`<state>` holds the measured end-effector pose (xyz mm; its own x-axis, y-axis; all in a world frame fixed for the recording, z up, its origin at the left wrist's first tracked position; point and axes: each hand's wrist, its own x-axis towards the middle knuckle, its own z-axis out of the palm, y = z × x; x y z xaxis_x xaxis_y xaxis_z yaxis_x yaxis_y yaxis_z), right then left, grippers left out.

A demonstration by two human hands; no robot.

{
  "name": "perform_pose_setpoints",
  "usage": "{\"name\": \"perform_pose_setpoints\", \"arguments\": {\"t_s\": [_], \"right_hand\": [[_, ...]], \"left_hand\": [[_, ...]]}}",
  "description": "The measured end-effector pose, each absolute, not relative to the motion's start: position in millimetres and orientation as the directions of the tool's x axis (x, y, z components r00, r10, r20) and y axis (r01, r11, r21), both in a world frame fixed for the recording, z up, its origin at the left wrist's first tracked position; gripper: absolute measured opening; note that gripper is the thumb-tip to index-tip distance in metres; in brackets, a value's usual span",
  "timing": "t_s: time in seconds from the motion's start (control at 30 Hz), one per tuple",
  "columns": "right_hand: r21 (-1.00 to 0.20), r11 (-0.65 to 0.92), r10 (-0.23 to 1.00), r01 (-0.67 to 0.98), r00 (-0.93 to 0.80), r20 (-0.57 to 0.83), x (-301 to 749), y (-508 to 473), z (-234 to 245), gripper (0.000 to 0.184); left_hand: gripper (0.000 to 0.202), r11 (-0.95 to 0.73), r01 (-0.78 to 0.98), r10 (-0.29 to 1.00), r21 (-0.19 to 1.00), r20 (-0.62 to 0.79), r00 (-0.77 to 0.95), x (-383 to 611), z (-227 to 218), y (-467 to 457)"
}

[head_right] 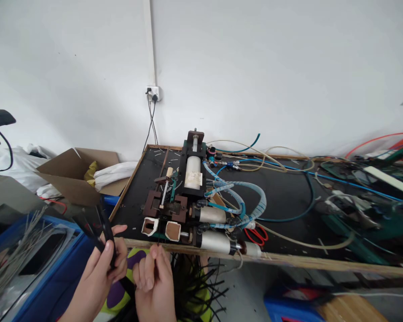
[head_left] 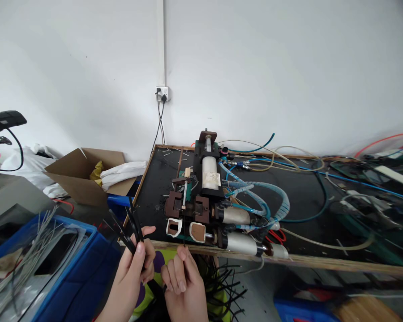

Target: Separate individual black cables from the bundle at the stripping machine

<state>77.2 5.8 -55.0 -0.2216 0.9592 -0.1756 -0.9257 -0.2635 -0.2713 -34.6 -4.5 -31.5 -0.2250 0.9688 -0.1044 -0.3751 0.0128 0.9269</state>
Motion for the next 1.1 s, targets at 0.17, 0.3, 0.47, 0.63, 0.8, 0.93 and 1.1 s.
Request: {"name": "perform_pose_setpoints", "arguments": {"t_s": [0.17, 0.3, 0.47, 0.63, 0.8, 0.93, 1.1], "right_hand": [[-0.258, -0.293, 0.948, -0.921, -0.246, -0.200, 80, 10, -55, 0.026], [-0.280, -0.307, 0.943, -0.910, -0.251, -0.219, 81, 11, -56, 0.028], [-0.287, -0.306, 0.943, -0.908, -0.248, -0.221, 83, 11, -56, 0.027], [-0.277, -0.306, 0.943, -0.911, -0.250, -0.220, 79, 10, -55, 0.028], [-0.399, -0.249, 0.961, -0.882, -0.174, -0.215, 75, 9, -56, 0.031], [-0.678, -0.136, 0.984, -0.723, -0.017, -0.179, 76, 5, -57, 0.042], [-0.967, -0.044, 0.994, -0.250, 0.082, -0.067, 100, -21, -66, 0.052]], "left_hand": [[0.051, 0.032, -0.380, 0.968, 0.924, -0.123, -0.219, -36, -34, -5], [0.053, 0.036, -0.321, 0.959, 0.946, -0.123, -0.256, -37, -33, -5], [0.044, 0.047, -0.336, 0.940, 0.941, -0.155, -0.303, -34, -33, -5], [0.038, 0.021, -0.305, 0.957, 0.952, -0.108, -0.271, -34, -35, -6], [0.041, 0.017, -0.299, 0.955, 0.954, -0.104, -0.278, -34, -34, -9], [0.038, 0.019, -0.272, 0.955, 0.962, -0.099, -0.281, -31, -34, -18], [0.043, 0.012, -0.143, 0.974, 0.990, -0.044, -0.222, -24, -22, -30]]}}
